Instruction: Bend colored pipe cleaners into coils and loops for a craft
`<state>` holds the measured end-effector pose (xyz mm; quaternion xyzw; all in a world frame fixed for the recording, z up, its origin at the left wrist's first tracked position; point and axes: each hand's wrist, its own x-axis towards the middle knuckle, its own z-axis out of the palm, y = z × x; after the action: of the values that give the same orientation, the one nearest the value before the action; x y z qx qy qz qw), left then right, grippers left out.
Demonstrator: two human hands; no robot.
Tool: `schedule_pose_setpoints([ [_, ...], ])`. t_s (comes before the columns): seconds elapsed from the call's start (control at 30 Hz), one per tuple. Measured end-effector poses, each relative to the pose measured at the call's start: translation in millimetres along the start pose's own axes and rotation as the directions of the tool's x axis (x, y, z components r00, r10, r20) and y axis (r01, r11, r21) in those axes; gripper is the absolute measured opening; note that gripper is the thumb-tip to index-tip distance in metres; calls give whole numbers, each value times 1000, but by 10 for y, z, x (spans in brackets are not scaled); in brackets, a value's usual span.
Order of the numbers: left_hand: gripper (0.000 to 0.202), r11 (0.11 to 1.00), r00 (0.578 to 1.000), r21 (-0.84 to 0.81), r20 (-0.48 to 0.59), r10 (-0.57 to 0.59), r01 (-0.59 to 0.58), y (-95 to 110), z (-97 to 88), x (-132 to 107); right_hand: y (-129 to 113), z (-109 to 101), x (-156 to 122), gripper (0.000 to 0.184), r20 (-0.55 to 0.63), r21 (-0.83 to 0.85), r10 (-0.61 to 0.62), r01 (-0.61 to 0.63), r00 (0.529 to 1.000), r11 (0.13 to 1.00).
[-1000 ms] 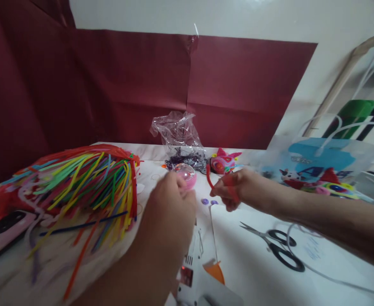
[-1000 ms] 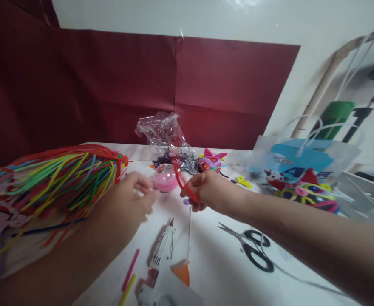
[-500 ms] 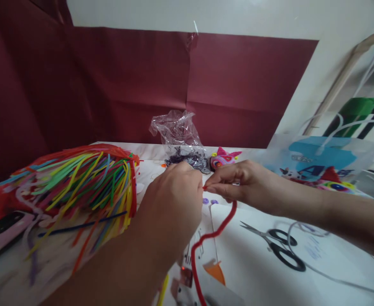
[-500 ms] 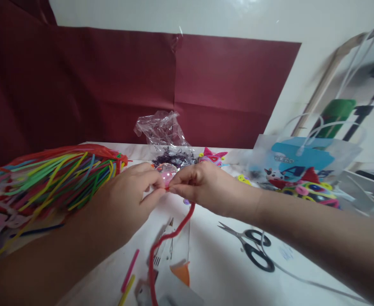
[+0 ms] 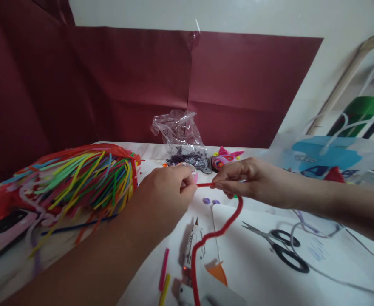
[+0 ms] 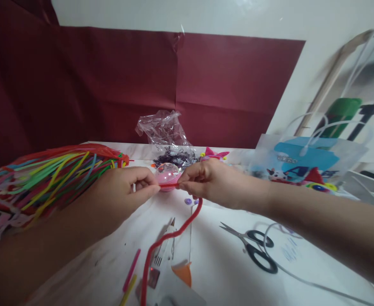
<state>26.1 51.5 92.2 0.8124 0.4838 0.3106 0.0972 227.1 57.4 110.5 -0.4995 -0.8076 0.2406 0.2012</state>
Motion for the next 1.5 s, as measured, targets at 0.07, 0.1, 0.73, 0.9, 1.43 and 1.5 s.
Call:
schedule_pose_setpoints([
  [0.07, 17, 1000, 1000, -4, 2, -9, 9, 4, 15, -7, -3, 6, -5, 18, -8, -11, -23, 22, 1000, 1000],
  [0.1, 17, 1000, 1000, -6, -5, -16, 16, 17, 24, -14, -2, 14, -4, 16, -13, -4, -30, 30, 999, 1000],
  [0.73, 8, 773, 840, -330, 189, -509, 542, 386, 81, 2, -17, 100, 7, 22, -172, 93, 32, -16, 985, 996],
  [0.9, 7, 730, 837, -420, 170, -521, 540, 367, 93, 85, -46, 114, 44, 21, -118, 209, 39, -14, 992, 978],
  [1.43, 12, 739, 824, -364, 258, -504, 567, 360, 46, 59, -169, 44, 21, 25, -131, 442, 132, -61, 983, 895],
  [1.5, 14, 782, 845, -320, 209, -493, 535, 343, 64, 48, -170, 38, 28, 25, -134, 461, 144, -67, 980, 885],
])
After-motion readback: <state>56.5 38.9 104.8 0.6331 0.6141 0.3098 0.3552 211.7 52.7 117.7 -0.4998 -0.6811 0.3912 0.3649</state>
